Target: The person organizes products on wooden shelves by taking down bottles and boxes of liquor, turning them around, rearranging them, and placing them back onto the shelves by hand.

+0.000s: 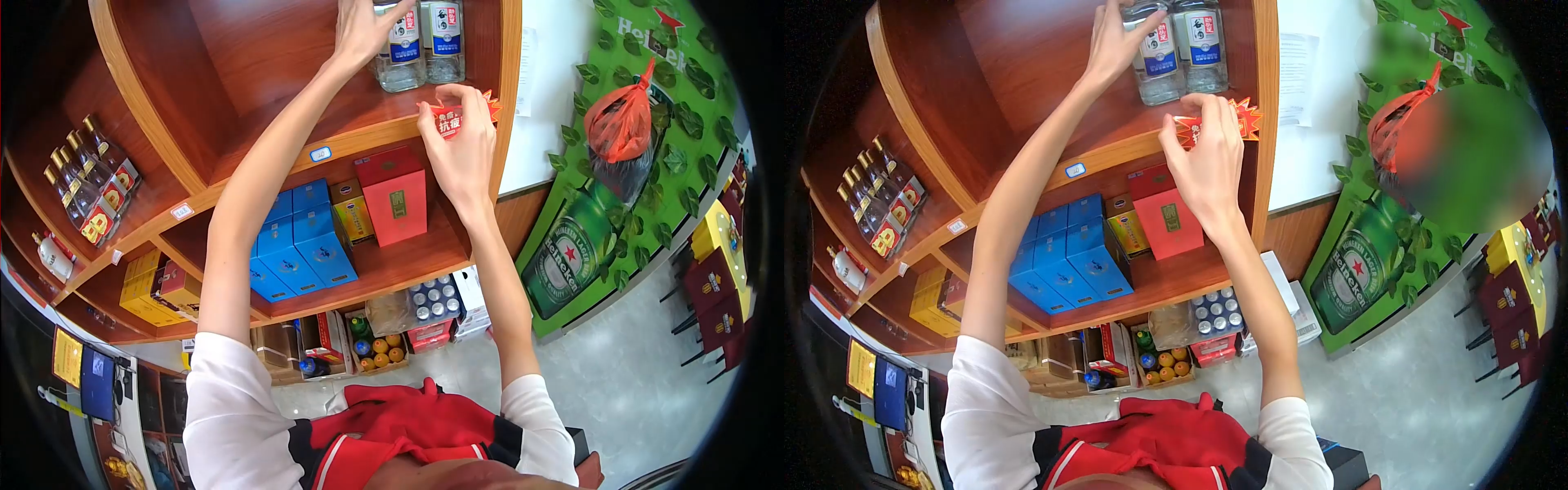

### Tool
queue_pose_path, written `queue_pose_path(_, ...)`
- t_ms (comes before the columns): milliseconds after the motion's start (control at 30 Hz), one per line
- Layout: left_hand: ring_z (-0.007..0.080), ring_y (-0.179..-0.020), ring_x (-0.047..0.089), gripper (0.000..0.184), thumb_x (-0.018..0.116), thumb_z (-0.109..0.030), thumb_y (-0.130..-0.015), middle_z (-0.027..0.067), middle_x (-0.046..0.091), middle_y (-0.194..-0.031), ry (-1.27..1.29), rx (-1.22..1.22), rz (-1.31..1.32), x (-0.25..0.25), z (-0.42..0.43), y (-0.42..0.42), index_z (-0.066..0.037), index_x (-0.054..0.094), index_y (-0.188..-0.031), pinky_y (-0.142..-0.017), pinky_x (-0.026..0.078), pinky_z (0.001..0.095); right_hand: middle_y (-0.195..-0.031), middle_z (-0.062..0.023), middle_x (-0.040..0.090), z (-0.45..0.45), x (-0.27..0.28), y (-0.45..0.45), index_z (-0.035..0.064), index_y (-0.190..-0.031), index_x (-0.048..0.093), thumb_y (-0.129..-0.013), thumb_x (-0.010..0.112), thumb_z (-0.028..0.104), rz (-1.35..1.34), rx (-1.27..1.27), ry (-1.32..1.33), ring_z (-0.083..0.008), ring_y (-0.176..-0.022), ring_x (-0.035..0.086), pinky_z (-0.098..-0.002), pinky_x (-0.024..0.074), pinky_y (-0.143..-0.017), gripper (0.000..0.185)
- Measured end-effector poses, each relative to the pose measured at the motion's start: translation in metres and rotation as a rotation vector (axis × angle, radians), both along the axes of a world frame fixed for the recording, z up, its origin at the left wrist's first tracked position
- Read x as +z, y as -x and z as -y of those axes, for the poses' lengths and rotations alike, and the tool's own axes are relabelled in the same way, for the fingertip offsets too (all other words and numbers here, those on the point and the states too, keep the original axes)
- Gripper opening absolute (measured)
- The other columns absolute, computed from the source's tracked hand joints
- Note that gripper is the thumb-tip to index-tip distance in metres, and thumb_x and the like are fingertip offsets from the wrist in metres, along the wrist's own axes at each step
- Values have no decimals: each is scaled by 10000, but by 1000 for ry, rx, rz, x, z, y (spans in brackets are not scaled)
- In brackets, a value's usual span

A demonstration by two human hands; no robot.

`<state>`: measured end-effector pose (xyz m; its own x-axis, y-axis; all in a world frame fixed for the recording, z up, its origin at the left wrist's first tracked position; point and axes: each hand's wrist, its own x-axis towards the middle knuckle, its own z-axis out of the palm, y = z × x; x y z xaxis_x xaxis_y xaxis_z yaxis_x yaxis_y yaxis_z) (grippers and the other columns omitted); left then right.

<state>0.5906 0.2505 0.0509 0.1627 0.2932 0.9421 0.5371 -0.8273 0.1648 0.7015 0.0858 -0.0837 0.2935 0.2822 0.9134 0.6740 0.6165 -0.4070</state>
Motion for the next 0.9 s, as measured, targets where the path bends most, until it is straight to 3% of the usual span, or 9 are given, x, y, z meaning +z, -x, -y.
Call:
queue_pose_path(133, 401, -1096, 667, 521, 788, -304, -890, 263, 668, -1156, -23, -230, 22, -2, 24, 10, -18, 505, -1221, -941, 528, 483, -1205, -213, 597, -10, 7, 2, -49, -1246, 552, -850, 796, 176, 40, -25, -14, -371, -1130, 565, -453, 495, -948, 517)
queue_pose_path(200, 358, -1047, 698, 485, 781, -287, -907, 238, 703, -1092, -110, -238, 30, -3, 38, 19, -10, 519, -1209, -903, 550, 446, -1294, -230, 564, -12, 10, 7, -61, -1338, 508, -828, 830, 209, 68, -44, -32, -386, -1197, 531, -463, 485, -987, 661)
queue_pose_path(233, 266, -979, 704, 427, 765, -275, -938, 176, 722, -1038, -1, -358, 119, 1, 48, 20, 0, 545, -1179, -856, 559, 387, -1352, -249, 523, -13, 10, 12, -66, -1408, 441, -800, 863, 243, 88, -62, -59, -397, -1234, 505, -471, 471, -1021, 802)
queue_pose_path(300, 220, -943, 691, 400, 755, -280, -954, 141, 720, -1004, 65, -355, 170, 8, 59, 32, 2, 559, -1160, -832, 555, 358, -1447, -300, 440, -8, 9, 24, -73, -1524, 309, -744, 923, 309, 97, -35, -55, -428, -1325, 452, -496, 420, -1107, 1064)
queue_pose_path(367, 113, -881, 645, 347, 736, -289, -985, 70, 695, -947, 271, -398, 268, 13, 73, 46, -6, 585, -1114, -781, 539, 296, -1438, -297, 449, 1, 6, 41, -74, -1522, 312, -743, 925, 298, 90, -18, -89, -432, -1336, 452, -494, 428, -1104, 1058)
queue_pose_path(600, 104, -903, 646, 330, 734, -256, -989, 69, 685, -970, 425, -519, 263, -22, 153, 113, -3, 564, -1116, -807, 538, 275, -1317, -239, 555, 55, -35, 100, -50, -1431, 487, -627, 995, 223, -29, 103, -221, -383, -1160, 609, -449, 522, -997, 990)
queue_pose_path(633, 120, -983, 652, 332, 705, -263, -983, 86, 690, -1066, 421, -422, 268, -31, 168, 122, 4, 634, -1167, -875, 519, 293, -1303, -225, 554, 63, -44, 109, -45, -1431, 489, -617, 1002, 238, -30, 129, -221, -373, -1149, 606, -443, 521, -982, 1003)
queue_pose_path(767, 91, -962, 646, 397, 744, -323, -962, 62, 689, -1034, 432, -363, 260, -49, 208, 163, -4, 615, -1159, -872, 516, 272, -1311, -200, 515, 89, -71, 149, -30, -1446, 458, -575, 1033, 266, -29, 221, -176, -347, -1184, 551, -426, 501, -973, 1086)
queue_pose_path(900, 116, -957, 645, 367, 748, -223, -976, 86, 671, -1039, 529, -497, 306, -49, 227, 213, 11, 537, -1166, -853, 541, 291, -1395, -215, 451, 96, -80, 192, -14, -1483, 386, -571, 1041, 287, 10, 288, -178, -350, -1222, 526, -420, 500, -967, 1163)
